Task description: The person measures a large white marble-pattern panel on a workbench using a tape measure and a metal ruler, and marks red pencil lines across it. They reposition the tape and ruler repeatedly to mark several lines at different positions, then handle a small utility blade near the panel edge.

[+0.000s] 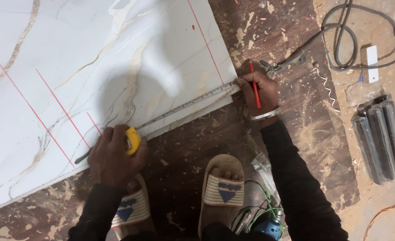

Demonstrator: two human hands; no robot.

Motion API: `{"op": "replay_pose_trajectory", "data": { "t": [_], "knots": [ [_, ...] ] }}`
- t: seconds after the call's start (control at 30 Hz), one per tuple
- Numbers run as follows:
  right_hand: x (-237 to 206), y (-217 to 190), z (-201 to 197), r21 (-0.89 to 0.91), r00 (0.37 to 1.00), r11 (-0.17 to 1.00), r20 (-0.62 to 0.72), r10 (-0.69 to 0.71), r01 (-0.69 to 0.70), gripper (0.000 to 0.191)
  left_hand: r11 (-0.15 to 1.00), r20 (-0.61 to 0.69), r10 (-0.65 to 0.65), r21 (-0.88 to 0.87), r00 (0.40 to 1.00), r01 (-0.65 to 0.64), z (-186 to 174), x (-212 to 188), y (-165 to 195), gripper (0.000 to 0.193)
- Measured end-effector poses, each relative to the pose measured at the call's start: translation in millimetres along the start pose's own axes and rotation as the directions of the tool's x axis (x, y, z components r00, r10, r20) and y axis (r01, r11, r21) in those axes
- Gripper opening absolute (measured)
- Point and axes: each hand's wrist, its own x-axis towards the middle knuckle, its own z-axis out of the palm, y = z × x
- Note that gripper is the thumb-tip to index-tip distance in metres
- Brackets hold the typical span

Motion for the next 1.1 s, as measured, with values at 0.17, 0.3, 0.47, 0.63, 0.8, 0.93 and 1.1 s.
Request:
{"op": "replay_pose_trajectory", "data": {
  "t": [0.17,0.3,0.47,0.63,0.8,0.93,1.1],
  "knots": [
    [-2.8,2.7,0.9,-0.045,0.996,0.995,-0.019,-0.091,0.090,0.016,0.999,-0.052,0.024,0.049,0.998,-0.022,5.9,-15.1,-28.5,0.040],
    [-5.7,3.0,0.5,-0.059,0.996,0.994,-0.016,-0.088,0.087,0.014,0.995,-0.162,0.081,0.073,0.983,-0.070,10.8,-26.8,-51.7,0.046],
    [-8.3,4.6,-0.2,-0.098,0.998,0.993,-0.015,-0.065,0.064,0.010,0.992,-0.296,0.111,0.093,0.949,-0.087,18.4,-40.1,-67.4,0.042],
    [-9.8,7.9,-3.5,-0.100,0.995,0.990,0.013,-0.098,0.099,0.007,0.995,-0.327,0.099,0.035,0.940,-0.093,23.7,-51.8,-76.7,0.039],
    [-13.6,8.1,-3.0,-0.100,0.998,0.993,0.003,-0.065,0.065,0.009,0.993,-0.349,0.109,-0.010,0.931,-0.120,30.5,-52.1,-89.2,0.039],
    [-16.1,6.5,-2.0,-0.070,0.998,0.996,0.004,-0.056,0.056,0.011,0.995,-0.334,0.086,-0.014,0.939,-0.096,33.4,-51.6,-96.4,0.038],
    [-15.2,4.2,-4.3,-0.095,0.998,0.993,-0.010,-0.068,0.066,0.010,0.987,-0.375,0.113,-0.065,0.920,-0.147,36.3,-50.2,-97.0,0.035]
  ]
}}
